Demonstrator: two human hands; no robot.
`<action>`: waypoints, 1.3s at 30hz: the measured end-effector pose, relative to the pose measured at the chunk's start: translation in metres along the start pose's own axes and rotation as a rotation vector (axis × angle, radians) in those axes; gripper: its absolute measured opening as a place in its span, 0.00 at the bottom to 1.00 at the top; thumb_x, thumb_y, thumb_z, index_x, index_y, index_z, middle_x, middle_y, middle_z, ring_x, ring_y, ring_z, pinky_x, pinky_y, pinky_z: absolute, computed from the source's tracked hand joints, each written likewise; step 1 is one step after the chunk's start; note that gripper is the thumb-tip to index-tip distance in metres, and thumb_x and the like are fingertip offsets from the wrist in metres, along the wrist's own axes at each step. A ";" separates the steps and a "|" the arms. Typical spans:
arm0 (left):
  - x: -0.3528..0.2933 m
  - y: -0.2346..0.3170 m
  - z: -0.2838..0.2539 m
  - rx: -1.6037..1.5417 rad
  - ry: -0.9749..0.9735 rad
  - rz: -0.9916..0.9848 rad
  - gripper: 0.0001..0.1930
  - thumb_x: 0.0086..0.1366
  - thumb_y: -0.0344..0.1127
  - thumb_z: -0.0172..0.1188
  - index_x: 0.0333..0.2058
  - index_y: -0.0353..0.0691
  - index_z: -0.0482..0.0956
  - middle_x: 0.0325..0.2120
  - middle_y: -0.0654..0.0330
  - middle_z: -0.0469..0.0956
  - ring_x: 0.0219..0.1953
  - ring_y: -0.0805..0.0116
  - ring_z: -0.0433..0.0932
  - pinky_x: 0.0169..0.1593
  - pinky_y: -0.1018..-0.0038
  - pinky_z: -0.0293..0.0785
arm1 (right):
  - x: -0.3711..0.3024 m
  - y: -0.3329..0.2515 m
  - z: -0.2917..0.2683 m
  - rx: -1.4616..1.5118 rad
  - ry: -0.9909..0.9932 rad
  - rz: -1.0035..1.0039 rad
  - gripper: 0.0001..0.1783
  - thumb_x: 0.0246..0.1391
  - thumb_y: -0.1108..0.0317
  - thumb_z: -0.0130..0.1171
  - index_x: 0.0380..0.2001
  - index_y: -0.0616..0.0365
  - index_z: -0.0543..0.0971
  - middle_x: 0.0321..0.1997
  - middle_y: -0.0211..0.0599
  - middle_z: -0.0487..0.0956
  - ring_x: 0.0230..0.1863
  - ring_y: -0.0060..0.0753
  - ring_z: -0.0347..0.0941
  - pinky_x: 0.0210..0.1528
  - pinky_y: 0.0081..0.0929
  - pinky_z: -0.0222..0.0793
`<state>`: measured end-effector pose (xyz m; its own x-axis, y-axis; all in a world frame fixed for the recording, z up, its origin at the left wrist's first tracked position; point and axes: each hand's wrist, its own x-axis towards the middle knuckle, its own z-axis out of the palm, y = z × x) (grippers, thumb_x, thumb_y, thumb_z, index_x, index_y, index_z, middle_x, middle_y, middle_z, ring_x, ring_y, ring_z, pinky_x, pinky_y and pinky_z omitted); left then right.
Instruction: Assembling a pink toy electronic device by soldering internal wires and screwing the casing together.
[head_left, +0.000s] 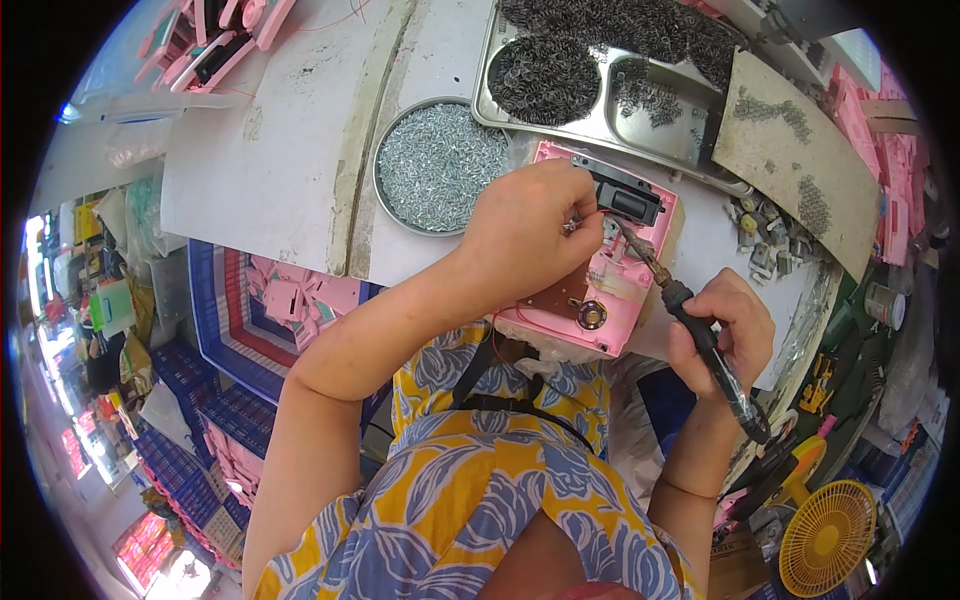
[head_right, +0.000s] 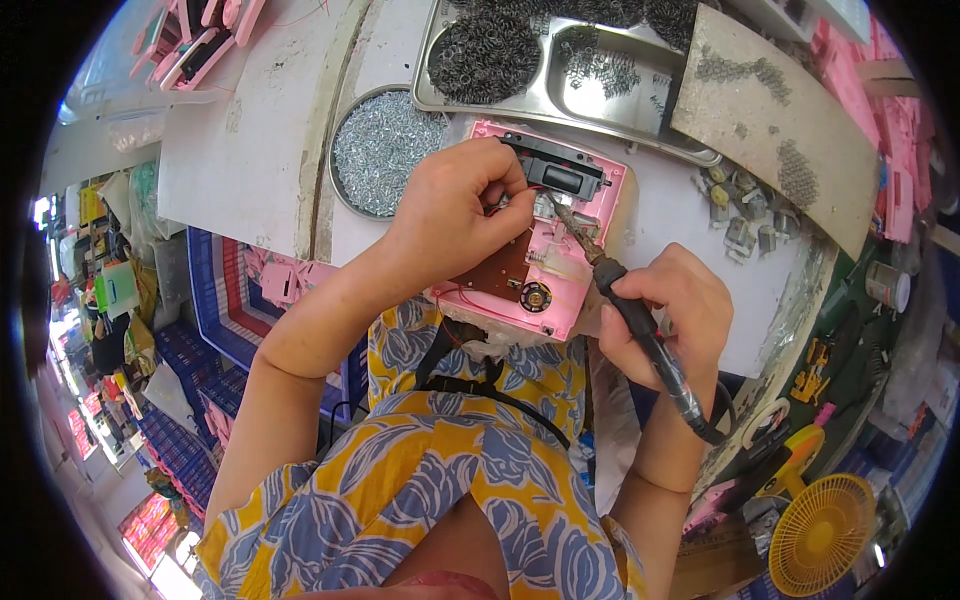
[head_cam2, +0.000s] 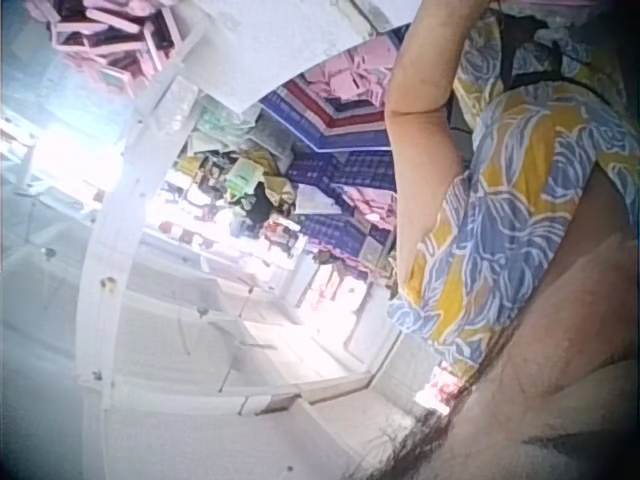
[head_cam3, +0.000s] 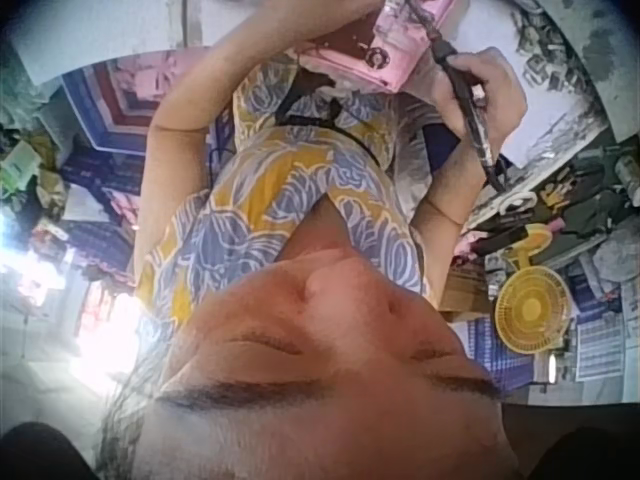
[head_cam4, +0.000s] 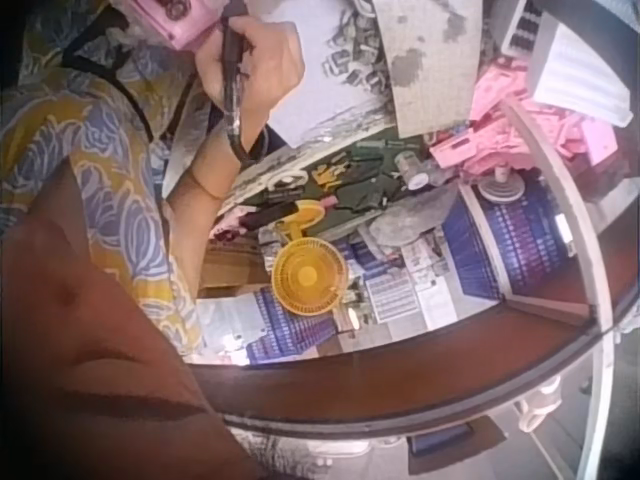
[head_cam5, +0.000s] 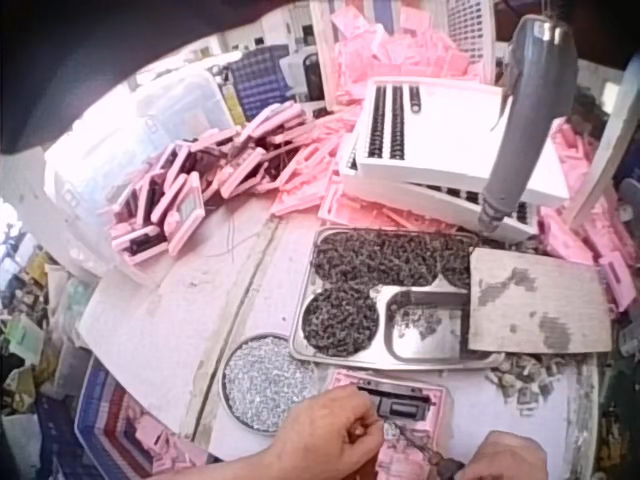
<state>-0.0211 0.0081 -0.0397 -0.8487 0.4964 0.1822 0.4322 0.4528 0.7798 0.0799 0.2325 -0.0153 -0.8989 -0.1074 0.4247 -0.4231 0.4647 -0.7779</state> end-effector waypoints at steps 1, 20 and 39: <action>0.000 0.000 0.000 0.004 0.003 0.003 0.08 0.54 0.31 0.66 0.23 0.38 0.75 0.18 0.59 0.71 0.19 0.63 0.70 0.24 0.67 0.66 | 0.002 -0.002 -0.002 0.008 -0.009 0.029 0.13 0.37 0.74 0.67 0.30 0.58 0.77 0.20 0.33 0.74 0.19 0.27 0.66 0.21 0.22 0.60; 0.000 0.000 0.001 0.007 0.015 0.005 0.07 0.53 0.30 0.67 0.24 0.38 0.76 0.18 0.59 0.71 0.18 0.65 0.71 0.23 0.69 0.66 | 0.013 0.004 0.000 -0.026 -0.104 0.069 0.12 0.39 0.72 0.65 0.30 0.60 0.75 0.22 0.32 0.72 0.19 0.20 0.65 0.22 0.17 0.59; -0.006 -0.002 0.010 0.083 0.093 0.078 0.08 0.54 0.29 0.67 0.26 0.39 0.74 0.22 0.59 0.72 0.21 0.62 0.73 0.25 0.68 0.69 | 0.008 0.000 0.001 0.043 0.010 0.214 0.11 0.40 0.73 0.67 0.30 0.59 0.77 0.20 0.29 0.74 0.18 0.19 0.66 0.22 0.16 0.60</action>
<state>-0.0141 0.0117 -0.0488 -0.8347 0.4632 0.2979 0.5183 0.4777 0.7094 0.0732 0.2310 -0.0122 -0.9675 -0.0014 0.2527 -0.2277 0.4383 -0.8695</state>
